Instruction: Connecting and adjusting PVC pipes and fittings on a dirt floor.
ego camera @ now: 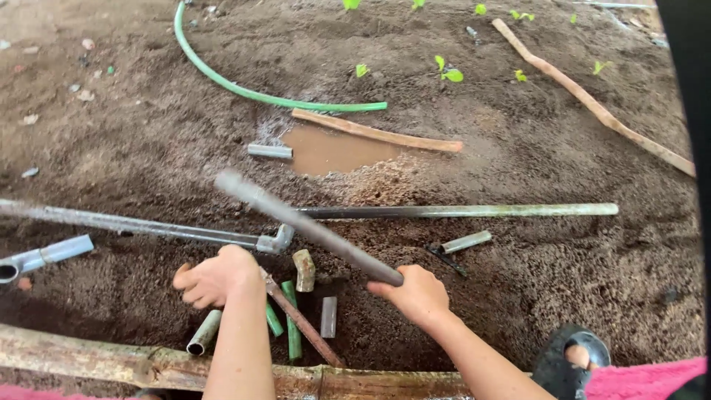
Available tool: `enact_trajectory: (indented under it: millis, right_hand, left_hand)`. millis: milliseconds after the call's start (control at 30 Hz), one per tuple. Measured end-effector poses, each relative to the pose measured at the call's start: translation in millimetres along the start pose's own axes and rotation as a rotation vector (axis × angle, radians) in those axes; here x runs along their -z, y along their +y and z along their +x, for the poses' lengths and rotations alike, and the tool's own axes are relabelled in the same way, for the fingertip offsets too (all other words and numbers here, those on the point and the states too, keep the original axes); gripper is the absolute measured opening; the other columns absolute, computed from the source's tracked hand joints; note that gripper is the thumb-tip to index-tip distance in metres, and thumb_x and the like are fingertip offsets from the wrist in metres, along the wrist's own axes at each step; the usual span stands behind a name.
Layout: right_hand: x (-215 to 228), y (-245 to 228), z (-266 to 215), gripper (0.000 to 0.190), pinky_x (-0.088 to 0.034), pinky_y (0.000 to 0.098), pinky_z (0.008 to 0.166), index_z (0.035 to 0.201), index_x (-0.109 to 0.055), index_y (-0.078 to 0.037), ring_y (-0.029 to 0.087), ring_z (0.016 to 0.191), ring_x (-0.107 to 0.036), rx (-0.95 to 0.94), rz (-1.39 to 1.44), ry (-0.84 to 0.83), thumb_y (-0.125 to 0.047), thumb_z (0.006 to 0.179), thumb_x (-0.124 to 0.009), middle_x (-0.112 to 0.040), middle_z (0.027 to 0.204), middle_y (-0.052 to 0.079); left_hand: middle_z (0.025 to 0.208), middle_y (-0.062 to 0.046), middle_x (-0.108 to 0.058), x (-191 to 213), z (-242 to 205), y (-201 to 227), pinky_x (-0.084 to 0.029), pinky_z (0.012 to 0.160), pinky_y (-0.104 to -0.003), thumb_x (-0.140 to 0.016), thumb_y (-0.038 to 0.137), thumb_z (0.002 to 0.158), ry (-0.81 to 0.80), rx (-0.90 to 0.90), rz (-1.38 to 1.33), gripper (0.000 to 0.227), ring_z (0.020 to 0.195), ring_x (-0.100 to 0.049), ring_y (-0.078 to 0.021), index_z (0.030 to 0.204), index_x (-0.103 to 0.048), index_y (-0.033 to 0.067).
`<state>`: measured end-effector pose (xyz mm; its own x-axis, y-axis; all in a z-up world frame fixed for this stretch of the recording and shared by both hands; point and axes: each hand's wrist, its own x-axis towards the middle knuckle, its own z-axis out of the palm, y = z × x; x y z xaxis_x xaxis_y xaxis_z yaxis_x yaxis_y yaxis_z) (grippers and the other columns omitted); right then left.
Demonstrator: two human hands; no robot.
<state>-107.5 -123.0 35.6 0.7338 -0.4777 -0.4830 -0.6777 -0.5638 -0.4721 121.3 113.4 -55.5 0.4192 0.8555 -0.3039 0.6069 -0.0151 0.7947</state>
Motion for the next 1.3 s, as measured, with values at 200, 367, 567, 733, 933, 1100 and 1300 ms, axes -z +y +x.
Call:
enact_trajectory:
  millis: [200, 367, 567, 733, 933, 1100, 1300]
  right_hand:
    - [-33.3, -2.2, 42.9, 0.067, -0.058, 0.0339, 0.06, 0.113, -0.077, 0.0, 0.024, 0.072, -0.069, 0.01, 0.337, -0.01, -0.06, 0.085, -0.085, -0.07, 0.089, 0.014]
    - [-43.3, 14.7, 50.4, 0.069, -0.058, 0.0333, 0.053, 0.128, -0.073, 0.006, 0.021, 0.056, -0.071, -0.081, 0.49, 0.06, -0.05, 0.09, -0.083, -0.071, 0.091, 0.016]
    - [-20.9, 11.4, 9.0, 0.045, -0.033, 0.0273, 0.047, 0.113, -0.075, -0.008, 0.011, 0.05, -0.045, -0.272, 0.348, 0.285, -0.051, 0.105, -0.067, -0.062, 0.072, 0.0]
    - [-43.4, 40.9, 14.1, 0.05, -0.056, 0.0419, 0.072, 0.127, -0.067, -0.002, 0.027, 0.078, -0.072, -0.438, 0.517, 0.536, -0.048, 0.107, -0.062, -0.075, 0.101, 0.015]
    - [-37.5, 66.7, 59.0, 0.044, -0.054, 0.0433, 0.076, 0.136, -0.057, 0.015, 0.032, 0.093, -0.065, -0.755, 0.977, 0.522, -0.011, 0.1, -0.057, -0.065, 0.126, 0.031]
    - [-5.7, 18.0, 37.3, 0.075, -0.046, 0.0445, 0.097, 0.147, -0.037, 0.025, 0.036, 0.112, -0.042, -0.734, 0.701, 0.531, -0.025, 0.097, -0.061, -0.035, 0.14, 0.033]
    - [-7.6, -3.7, 41.5, 0.074, -0.034, 0.0574, 0.106, 0.146, -0.041, -0.005, 0.04, 0.123, -0.042, -0.37, 0.341, 0.657, -0.024, 0.086, -0.08, -0.041, 0.138, 0.027]
  left_hand:
    - [0.146, -0.015, -0.033, -25.3, 15.7, -15.3, -0.032, 0.119, -0.044, -0.064, -0.01, 0.088, -0.055, 0.14, -0.081, 0.06, 0.144, -0.026, -0.0338, 0.13, -0.036, 0.0219]
    - [0.109, -0.028, -0.073, 37.8, 28.8, -30.2, -0.056, 0.079, -0.043, -0.057, 0.012, 0.092, -0.525, -0.075, 0.05, 0.037, 0.093, -0.07, -0.0347, 0.115, -0.071, -0.0139]
    - [0.138, -0.017, -0.08, 62.0, 1.0, -23.4, -0.064, 0.079, -0.023, -0.072, 0.026, 0.105, -1.027, 0.049, 0.777, 0.045, 0.091, -0.078, -0.016, 0.132, -0.076, -0.0089]
    - [0.108, -0.007, -0.085, 98.1, -66.9, -18.9, -0.058, 0.082, -0.029, -0.09, 0.053, 0.072, -1.089, -0.39, 1.375, 0.093, 0.081, -0.074, -0.013, 0.142, -0.063, -0.0021]
    - [0.109, -0.009, -0.085, 69.8, -69.4, -87.6, -0.058, 0.082, -0.036, -0.077, 0.023, 0.089, -0.801, -0.467, 1.231, 0.038, 0.091, -0.08, -0.0196, 0.121, -0.076, 0.0024]
    - [0.104, -0.006, -0.083, 81.0, -86.2, -79.6, -0.06, 0.081, -0.036, -0.087, 0.043, 0.082, -0.836, -0.507, 1.247, 0.077, 0.086, -0.081, -0.019, 0.131, -0.056, -0.0083]
    - [0.13, -0.009, -0.077, 58.9, -41.4, -52.1, -0.056, 0.115, -0.045, -0.058, 0.007, 0.094, -1.379, -0.326, 1.404, 0.053, 0.109, -0.075, -0.0168, 0.146, -0.069, 0.0098]
